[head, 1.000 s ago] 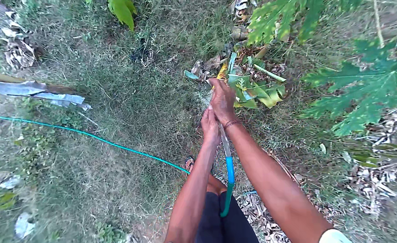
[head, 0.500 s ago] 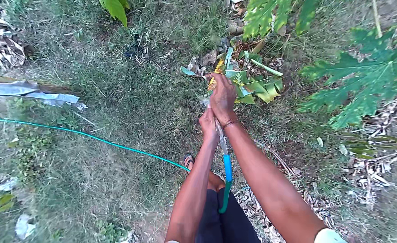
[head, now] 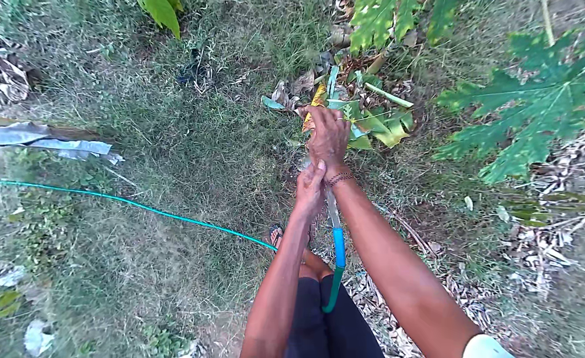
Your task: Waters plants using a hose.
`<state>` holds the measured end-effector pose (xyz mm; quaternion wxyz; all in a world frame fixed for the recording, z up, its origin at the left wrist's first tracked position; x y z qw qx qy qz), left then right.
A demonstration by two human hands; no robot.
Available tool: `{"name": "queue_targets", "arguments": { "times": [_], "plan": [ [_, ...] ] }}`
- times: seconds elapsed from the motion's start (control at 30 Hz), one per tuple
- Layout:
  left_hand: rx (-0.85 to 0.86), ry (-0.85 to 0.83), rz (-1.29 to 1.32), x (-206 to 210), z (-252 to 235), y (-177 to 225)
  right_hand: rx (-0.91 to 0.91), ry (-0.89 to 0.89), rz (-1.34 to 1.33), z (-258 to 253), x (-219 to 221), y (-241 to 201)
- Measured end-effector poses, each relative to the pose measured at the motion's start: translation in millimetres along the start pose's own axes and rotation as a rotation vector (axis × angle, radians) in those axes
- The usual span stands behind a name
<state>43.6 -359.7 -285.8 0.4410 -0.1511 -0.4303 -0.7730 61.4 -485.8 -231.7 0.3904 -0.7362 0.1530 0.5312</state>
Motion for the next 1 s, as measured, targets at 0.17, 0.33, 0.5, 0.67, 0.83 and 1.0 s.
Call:
{"name": "queue_targets", "arguments": {
  "times": [0.17, 0.33, 0.5, 0.67, 0.83, 1.0],
  "plan": [
    [-0.031, 0.023, -0.146, -7, 5, 11, -0.094, 0.083, 0.052, 0, -9, -6],
    [-0.029, 0.129, -0.351, -9, 16, 31, -0.155, 0.057, 0.095, -4, -8, -8],
    [0.004, 0.032, -0.338, -20, 0, 21, -0.169, 0.013, 0.134, -7, -2, -8],
    [-0.019, -0.022, -0.269, -26, -4, 16, -0.156, 0.035, 0.135, -10, -1, -8],
    [0.013, 0.010, -0.315, -29, -4, 20, -0.166, 0.030, 0.127, -11, 1, -14],
    [0.250, -0.334, -0.231, 13, 35, 78, -0.191, 0.098, 0.137, -13, -7, -20]
  ]
}}
Point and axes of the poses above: each hand's wrist, its own z-axis away from the middle knuckle, its own x-axis out of the palm, y = z × x, the point moved 10 cm from there along -z, towards the middle knuckle, and after that the axes turned 13 degrees about -x, right-handed, at the moved point
